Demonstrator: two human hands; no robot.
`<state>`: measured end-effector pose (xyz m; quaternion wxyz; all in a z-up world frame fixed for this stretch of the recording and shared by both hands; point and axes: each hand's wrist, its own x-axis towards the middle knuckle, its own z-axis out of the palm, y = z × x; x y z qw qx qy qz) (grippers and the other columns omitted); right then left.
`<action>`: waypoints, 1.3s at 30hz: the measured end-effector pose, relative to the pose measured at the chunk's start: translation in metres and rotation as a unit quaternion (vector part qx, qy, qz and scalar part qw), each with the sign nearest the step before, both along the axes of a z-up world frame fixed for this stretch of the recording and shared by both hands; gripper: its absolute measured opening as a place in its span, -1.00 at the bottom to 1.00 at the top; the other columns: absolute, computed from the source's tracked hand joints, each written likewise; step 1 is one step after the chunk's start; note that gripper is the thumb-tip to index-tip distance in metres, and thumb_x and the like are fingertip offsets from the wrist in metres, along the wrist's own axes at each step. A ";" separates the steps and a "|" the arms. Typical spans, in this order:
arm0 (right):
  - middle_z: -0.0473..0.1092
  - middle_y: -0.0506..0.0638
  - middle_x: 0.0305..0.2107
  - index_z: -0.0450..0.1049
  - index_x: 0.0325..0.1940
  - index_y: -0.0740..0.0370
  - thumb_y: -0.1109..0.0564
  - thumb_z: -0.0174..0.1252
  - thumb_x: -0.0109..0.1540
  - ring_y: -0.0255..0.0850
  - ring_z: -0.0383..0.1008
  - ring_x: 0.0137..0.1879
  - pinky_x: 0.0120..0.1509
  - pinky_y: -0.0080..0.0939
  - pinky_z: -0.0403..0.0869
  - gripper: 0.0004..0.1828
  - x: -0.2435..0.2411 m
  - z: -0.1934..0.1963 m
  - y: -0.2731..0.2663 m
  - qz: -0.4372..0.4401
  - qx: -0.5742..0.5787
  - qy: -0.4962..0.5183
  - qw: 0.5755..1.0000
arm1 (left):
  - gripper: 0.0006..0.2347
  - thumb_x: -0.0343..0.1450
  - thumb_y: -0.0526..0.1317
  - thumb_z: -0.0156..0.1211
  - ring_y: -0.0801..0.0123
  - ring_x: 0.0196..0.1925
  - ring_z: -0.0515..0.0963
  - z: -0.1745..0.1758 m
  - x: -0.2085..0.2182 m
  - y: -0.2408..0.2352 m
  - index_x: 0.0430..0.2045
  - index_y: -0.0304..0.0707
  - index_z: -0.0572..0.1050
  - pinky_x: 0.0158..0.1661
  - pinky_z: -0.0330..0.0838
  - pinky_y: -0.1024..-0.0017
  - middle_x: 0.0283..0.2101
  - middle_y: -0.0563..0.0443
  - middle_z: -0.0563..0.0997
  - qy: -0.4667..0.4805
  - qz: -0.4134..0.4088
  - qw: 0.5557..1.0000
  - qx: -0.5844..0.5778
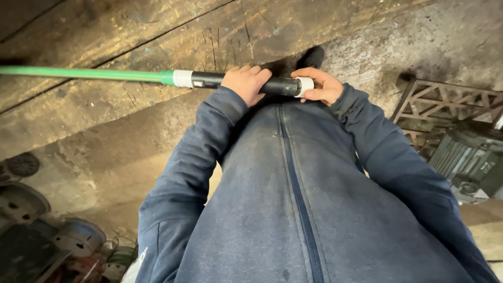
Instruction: Connect a green pipe to a black handle assembly, including inspecting internal wiring and using a screwdriver to secure components.
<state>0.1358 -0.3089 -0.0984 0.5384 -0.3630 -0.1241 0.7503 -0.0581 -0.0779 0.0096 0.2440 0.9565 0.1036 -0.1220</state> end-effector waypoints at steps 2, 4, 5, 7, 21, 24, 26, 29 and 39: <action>0.39 0.06 0.15 0.24 0.46 0.29 0.17 0.28 0.24 -0.17 0.45 0.19 0.18 -0.14 0.54 -0.29 0.005 0.016 0.007 0.013 0.017 -0.039 0.999 | -0.65 0.17 -0.15 0.41 0.07 -0.20 0.60 0.014 0.001 0.001 -0.20 -0.10 0.48 -0.28 0.45 0.14 -0.29 -0.01 0.57 -0.020 0.010 1.000 0.003; 0.39 0.03 0.15 0.22 0.45 0.27 0.15 0.28 0.24 -0.19 0.45 0.17 0.18 -0.15 0.53 -0.29 0.010 0.029 0.012 0.024 0.036 -0.078 0.996 | -0.63 0.16 -0.16 0.41 0.08 -0.21 0.59 0.030 0.002 0.001 -0.19 -0.10 0.48 -0.28 0.43 0.15 -0.30 0.00 0.55 -0.040 0.019 0.999 0.008; 0.38 0.03 0.17 0.22 0.44 0.28 0.15 0.29 0.26 -0.20 0.42 0.24 0.29 -0.17 0.46 -0.31 0.012 0.036 0.013 0.018 0.077 -0.107 0.991 | -0.62 0.16 -0.18 0.40 0.09 -0.21 0.57 0.038 0.002 0.001 -0.16 -0.12 0.48 -0.27 0.42 0.17 -0.30 0.01 0.54 -0.061 0.026 0.998 0.009; 0.38 0.03 0.20 0.22 0.44 0.30 0.15 0.29 0.29 -0.21 0.38 0.31 0.41 -0.18 0.38 -0.33 0.018 0.049 0.018 0.013 0.122 -0.131 0.984 | -0.60 0.16 -0.19 0.40 0.10 -0.22 0.56 0.056 0.004 0.002 -0.14 -0.13 0.49 -0.26 0.40 0.19 -0.30 0.01 0.52 -0.078 0.035 0.996 0.015; 0.47 -0.01 -0.08 0.28 0.35 0.37 -0.28 0.17 0.33 -0.35 0.47 -0.11 -0.05 -0.33 0.49 -0.24 0.048 0.164 0.065 0.046 0.195 -0.038 0.979 | -0.58 0.13 -0.20 0.48 0.13 -0.31 0.46 0.182 0.020 0.008 -0.13 -0.11 0.55 -0.22 0.33 0.22 -0.37 0.07 0.47 -0.125 0.051 0.990 0.046; 0.48 -0.01 -0.12 0.29 0.36 0.35 -0.34 0.13 0.34 -0.35 0.48 -0.17 -0.08 -0.33 0.50 -0.22 0.053 0.176 0.064 0.070 0.204 -0.027 0.976 | -0.59 0.12 -0.21 0.47 0.12 -0.30 0.47 0.195 0.026 0.006 -0.15 -0.13 0.57 -0.19 0.34 0.23 -0.37 0.06 0.48 -0.125 0.053 0.990 0.042; 0.48 0.00 -0.12 0.28 0.37 0.35 -0.35 0.11 0.35 -0.35 0.48 -0.16 -0.08 -0.33 0.51 -0.21 0.056 0.180 0.063 0.067 0.213 -0.010 0.975 | -0.59 0.12 -0.21 0.47 0.11 -0.29 0.47 0.202 0.030 0.005 -0.15 -0.14 0.57 -0.17 0.34 0.22 -0.37 0.05 0.48 -0.120 0.054 0.990 0.043; 0.49 0.01 -0.13 0.26 0.38 0.35 -0.38 0.08 0.37 -0.33 0.51 -0.14 -0.09 -0.33 0.52 -0.19 0.060 0.185 0.062 0.066 0.224 0.006 0.972 | -0.59 0.11 -0.22 0.46 0.10 -0.27 0.49 0.210 0.035 0.002 -0.15 -0.15 0.57 -0.14 0.36 0.22 -0.35 0.05 0.49 -0.110 0.059 0.991 0.038; 0.51 0.04 -0.16 0.26 0.36 0.35 -0.41 -0.11 0.41 -0.29 0.55 -0.22 -0.21 -0.32 0.51 -0.21 0.074 0.193 0.061 0.079 0.216 0.013 0.973 | -0.56 0.09 -0.22 0.45 0.08 -0.23 0.52 0.210 0.052 0.001 -0.13 -0.18 0.58 -0.05 0.40 0.20 -0.33 0.02 0.52 -0.104 0.064 0.992 0.021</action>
